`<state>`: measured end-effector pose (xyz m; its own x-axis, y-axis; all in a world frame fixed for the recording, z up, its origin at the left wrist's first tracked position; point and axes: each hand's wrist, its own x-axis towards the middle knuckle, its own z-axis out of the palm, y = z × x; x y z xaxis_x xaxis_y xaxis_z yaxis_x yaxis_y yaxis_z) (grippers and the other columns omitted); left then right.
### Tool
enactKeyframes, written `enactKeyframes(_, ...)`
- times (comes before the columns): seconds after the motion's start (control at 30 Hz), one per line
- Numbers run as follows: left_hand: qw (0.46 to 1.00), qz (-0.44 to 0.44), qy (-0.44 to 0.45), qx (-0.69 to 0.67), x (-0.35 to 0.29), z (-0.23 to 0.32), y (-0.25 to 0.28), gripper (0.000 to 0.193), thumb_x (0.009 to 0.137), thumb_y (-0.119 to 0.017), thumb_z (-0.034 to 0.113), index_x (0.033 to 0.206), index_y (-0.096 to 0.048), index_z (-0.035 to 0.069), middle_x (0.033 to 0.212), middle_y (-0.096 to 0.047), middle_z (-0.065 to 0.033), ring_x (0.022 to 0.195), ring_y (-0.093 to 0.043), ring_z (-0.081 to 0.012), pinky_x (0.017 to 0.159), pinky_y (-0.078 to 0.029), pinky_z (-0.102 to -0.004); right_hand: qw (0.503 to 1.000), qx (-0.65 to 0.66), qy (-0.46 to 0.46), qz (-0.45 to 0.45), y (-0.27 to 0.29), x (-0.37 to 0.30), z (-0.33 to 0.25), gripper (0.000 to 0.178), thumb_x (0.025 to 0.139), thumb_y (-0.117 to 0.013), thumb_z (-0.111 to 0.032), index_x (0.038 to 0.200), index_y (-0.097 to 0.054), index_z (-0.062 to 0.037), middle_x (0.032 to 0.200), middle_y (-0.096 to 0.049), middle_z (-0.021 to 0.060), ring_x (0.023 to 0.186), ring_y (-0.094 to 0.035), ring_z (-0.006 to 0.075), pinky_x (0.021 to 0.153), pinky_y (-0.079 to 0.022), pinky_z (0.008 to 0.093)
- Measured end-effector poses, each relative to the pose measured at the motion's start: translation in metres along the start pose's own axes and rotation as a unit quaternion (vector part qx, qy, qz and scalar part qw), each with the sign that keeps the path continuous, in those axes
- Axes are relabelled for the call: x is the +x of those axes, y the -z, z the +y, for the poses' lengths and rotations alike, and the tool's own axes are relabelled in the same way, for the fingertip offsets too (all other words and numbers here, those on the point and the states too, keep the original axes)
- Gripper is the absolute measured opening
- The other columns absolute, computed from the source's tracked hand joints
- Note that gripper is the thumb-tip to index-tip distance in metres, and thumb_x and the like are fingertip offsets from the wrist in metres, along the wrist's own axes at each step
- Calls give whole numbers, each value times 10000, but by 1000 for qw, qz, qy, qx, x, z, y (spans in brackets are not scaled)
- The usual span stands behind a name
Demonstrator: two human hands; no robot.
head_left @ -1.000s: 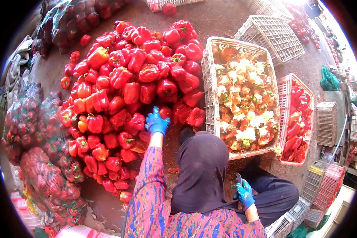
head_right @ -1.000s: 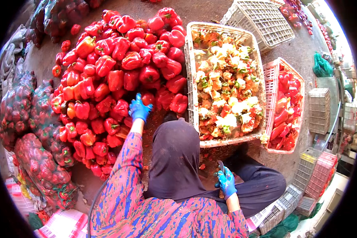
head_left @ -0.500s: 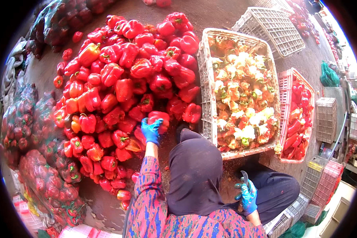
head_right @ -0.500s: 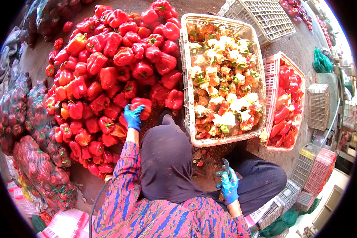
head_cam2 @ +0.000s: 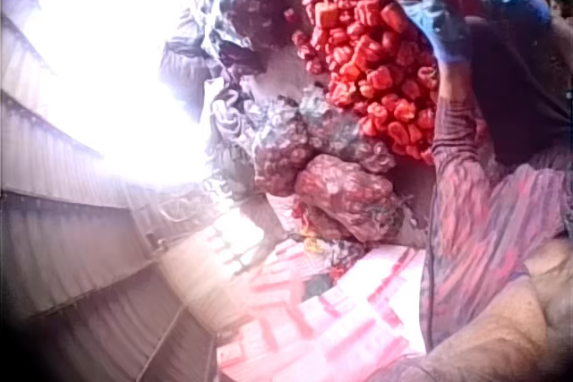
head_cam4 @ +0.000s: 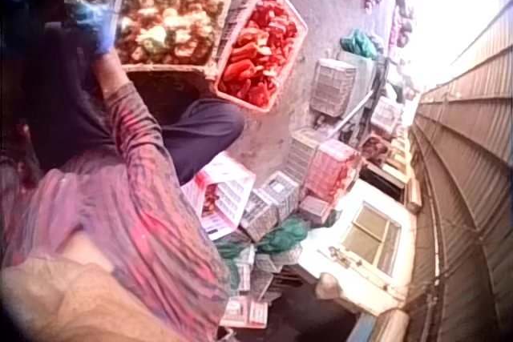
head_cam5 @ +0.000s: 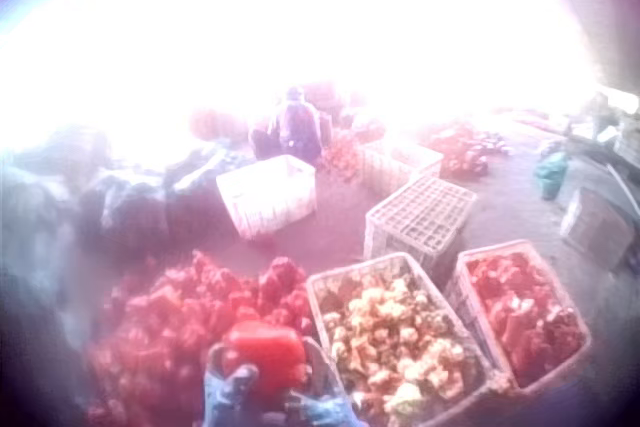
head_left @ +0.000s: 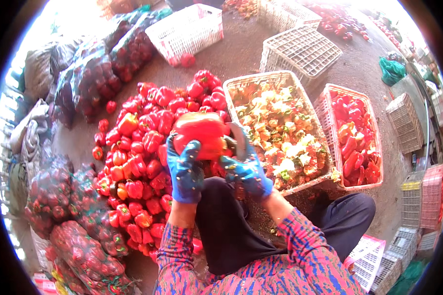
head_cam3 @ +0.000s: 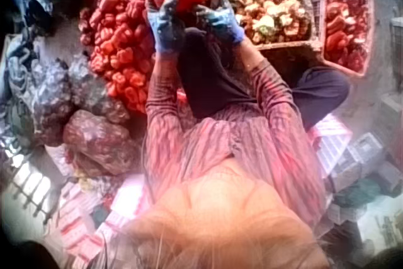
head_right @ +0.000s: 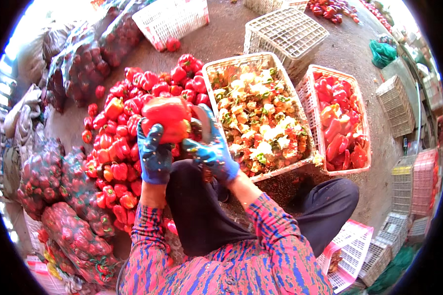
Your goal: The person is removing the cores and seeds from red bell peppers using a knife and their hands, then placing the cleaned peppers into a plastic crate.
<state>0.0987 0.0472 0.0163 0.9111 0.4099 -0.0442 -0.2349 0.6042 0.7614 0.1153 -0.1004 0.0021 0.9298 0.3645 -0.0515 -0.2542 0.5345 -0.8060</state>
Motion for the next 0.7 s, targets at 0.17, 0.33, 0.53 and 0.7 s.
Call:
enactKeyframes(0.17, 993, -87, 29, -70, -47, 3, -32, 237, 955, -556, 107, 1191, -567, 97, 1137, -625, -41, 1092, -595, -195, 961, -500, -364, 999, 52, 3, 0, 13, -29, -53, 835, 781, -761, -93, 1495, -329, -135, 1331, -555, 32, 933, -600, 74, 576, -470, 177)
enactKeyframes(0.33, 960, -225, 22, 165, -66, -19, -60, 994, 695, -819, 253, 1490, -274, 9, 1375, -482, -158, 1244, -495, -256, 1050, -410, -387, 992, -14, -40, -116, 75, -66, -111, 869, 715, -810, -57, 1467, -375, -56, 1377, -524, 70, 1261, -473, 158, 1076, -367, 322)
enactKeyframes(0.53, 872, -354, 243, 236, -79, -61, -69, 1001, 648, -864, 236, 1458, -320, 16, 1341, -505, -127, 1243, -489, -230, 1055, -393, -372, 957, -257, -79, -106, 153, -93, -105, 763, 725, -832, -227, 1400, -489, -131, 1167, -642, 21, 915, -585, 91, 748, -497, 240)
enactKeyframes(0.7, 926, -229, 301, 10, -107, -115, -36, 759, 718, -757, 170, 1375, -399, 42, 1325, -521, -127, 1205, -534, -286, 1031, -437, -399, 983, -180, -20, -20, 158, -100, -60, 537, 864, -715, -197, 1352, -528, -78, 958, -628, -25, 742, -520, 34, 629, -444, 198)
